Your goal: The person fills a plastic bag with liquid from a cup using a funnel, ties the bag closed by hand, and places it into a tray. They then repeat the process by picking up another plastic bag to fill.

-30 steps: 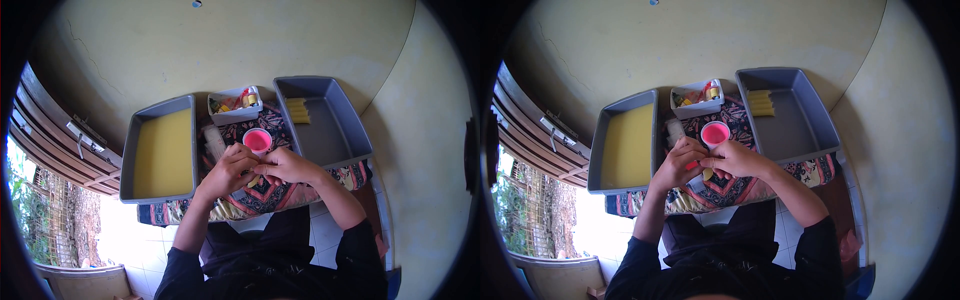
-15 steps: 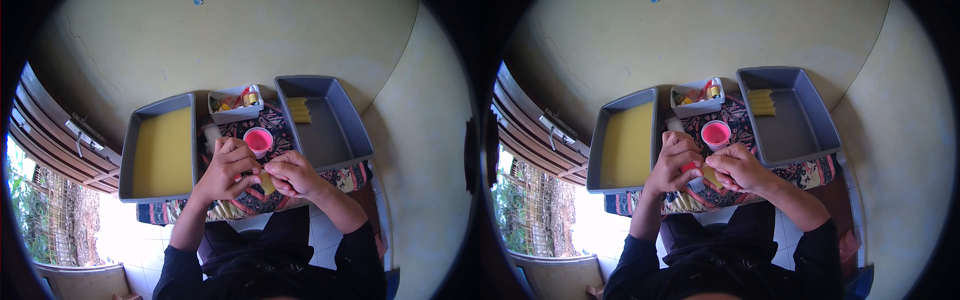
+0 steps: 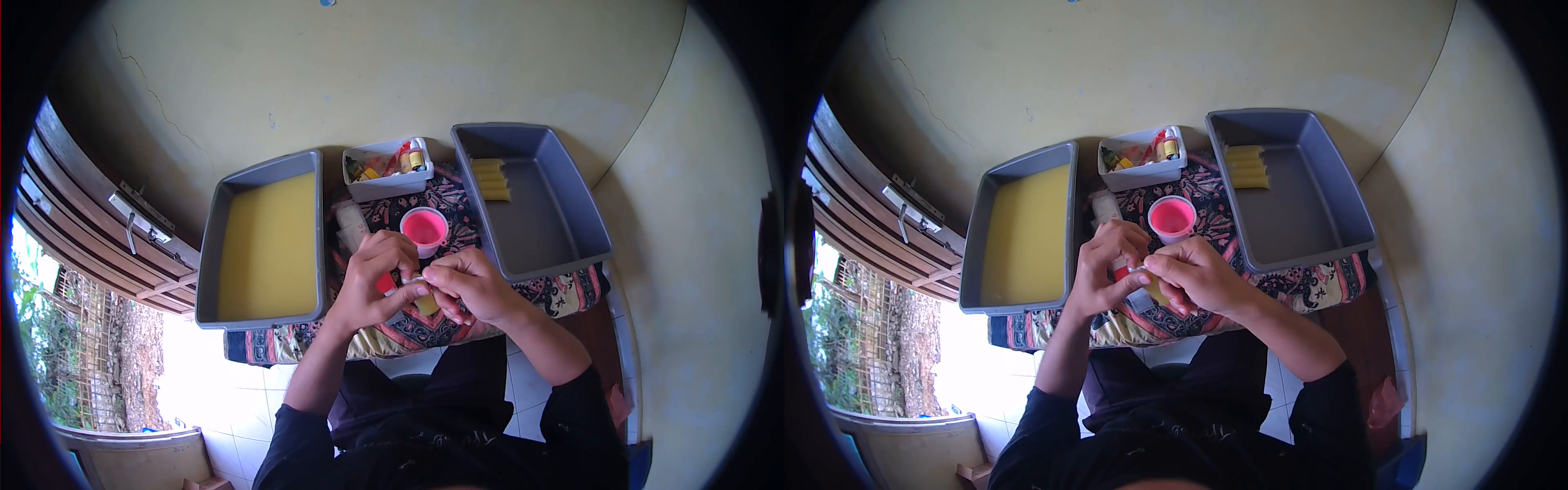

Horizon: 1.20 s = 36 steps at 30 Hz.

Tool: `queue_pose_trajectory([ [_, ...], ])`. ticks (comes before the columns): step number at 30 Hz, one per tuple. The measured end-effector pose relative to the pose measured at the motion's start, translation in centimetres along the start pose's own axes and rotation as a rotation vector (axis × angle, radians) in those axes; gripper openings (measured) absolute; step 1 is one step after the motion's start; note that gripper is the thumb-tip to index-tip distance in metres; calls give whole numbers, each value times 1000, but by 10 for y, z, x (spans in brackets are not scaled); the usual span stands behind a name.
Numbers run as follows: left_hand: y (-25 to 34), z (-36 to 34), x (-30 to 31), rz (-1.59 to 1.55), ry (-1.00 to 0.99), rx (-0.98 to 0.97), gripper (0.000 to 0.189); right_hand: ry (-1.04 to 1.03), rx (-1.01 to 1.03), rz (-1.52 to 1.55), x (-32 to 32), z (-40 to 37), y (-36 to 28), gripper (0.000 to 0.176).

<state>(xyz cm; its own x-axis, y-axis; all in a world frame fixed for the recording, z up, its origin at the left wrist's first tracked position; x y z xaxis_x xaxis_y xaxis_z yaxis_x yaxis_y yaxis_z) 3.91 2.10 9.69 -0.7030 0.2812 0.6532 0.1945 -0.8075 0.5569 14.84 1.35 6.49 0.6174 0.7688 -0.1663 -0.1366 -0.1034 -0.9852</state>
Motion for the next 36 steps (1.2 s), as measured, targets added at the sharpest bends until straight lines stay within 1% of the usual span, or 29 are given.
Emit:
queue_pose_trajectory([
  [1,-4,-1,1,-120,53,-10,30,3,2,-1,0,0,-3,35],
  [2,-5,-3,1,-121,52,-12,30,37,-38,62,1,-2,-1,36],
  [3,-3,-4,0,-30,30,4,29,68,-81,125,3,-3,2,36],
  [4,-1,-5,-1,64,8,21,27,66,-83,124,2,-4,2,36],
  [6,0,-8,-3,98,-11,45,27,80,-70,134,0,-8,3,41],
  [7,0,-9,-5,134,-30,65,27,78,-72,134,0,-7,5,41],
  [8,-2,-10,-5,134,-30,65,27,86,-58,150,0,-7,7,41],
  [10,-11,-12,-5,38,19,86,25,95,-42,162,2,-4,9,41],
  [11,-15,-14,-7,37,20,87,25,93,-29,120,3,-1,8,42],
  [13,-33,-19,-9,-308,86,137,20,89,-17,79,5,6,4,42],
  [14,-32,-20,-12,-311,84,138,20,72,-11,38,4,9,-1,42],
  [16,-47,-28,-23,-889,265,193,15,58,-4,-4,5,15,-4,43],
  [17,-50,-29,-24,-917,321,174,14,48,12,-22,5,18,-5,43],
  [18,-47,-26,-26,-916,322,172,14,38,28,-41,5,21,-7,43],
  [20,-48,-26,-27,-1075,428,173,14,38,43,-11,5,24,-9,43],
  [21,-48,-27,-27,-1074,430,174,14,38,58,22,5,25,-10,43],
  [23,-52,-28,-29,-1110,430,217,4,44,56,27,4,27,-11,43],
  [25,-50,-29,-29,-1071,425,249,5,54,56,32,6,27,-10,43],
  [26,-50,-30,-28,-1030,422,282,9,55,45,36,8,27,-8,40],
  [27,-53,-32,-28,-1029,423,281,9,56,35,38,9,28,-6,39],
  [29,-57,-34,-26,-869,361,256,12,63,10,41,10,28,-6,39],
  [31,-56,-36,-26,-843,357,280,10,72,-17,45,11,29,-4,38],
  [33,-55,-38,-27,-817,353,305,8,132,-6,72,16,29,-2,39],
  [36,-54,-43,-28,-816,363,324,8,158,6,126,17,29,-5,39],
])
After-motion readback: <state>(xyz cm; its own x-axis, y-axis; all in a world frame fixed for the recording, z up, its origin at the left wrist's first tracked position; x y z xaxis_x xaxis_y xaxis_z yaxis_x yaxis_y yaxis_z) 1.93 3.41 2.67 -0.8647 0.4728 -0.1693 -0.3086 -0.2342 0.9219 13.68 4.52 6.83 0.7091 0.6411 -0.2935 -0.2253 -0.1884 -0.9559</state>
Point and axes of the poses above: each hand's wrist, its own z-axis towards the middle knuckle, its own x-axis out of the back of the hand, y = z × x, the point moved 8 cm from there along z, towards the middle knuckle, and after that the axes turned 15 degrees about -y, right-handed, at the moved point
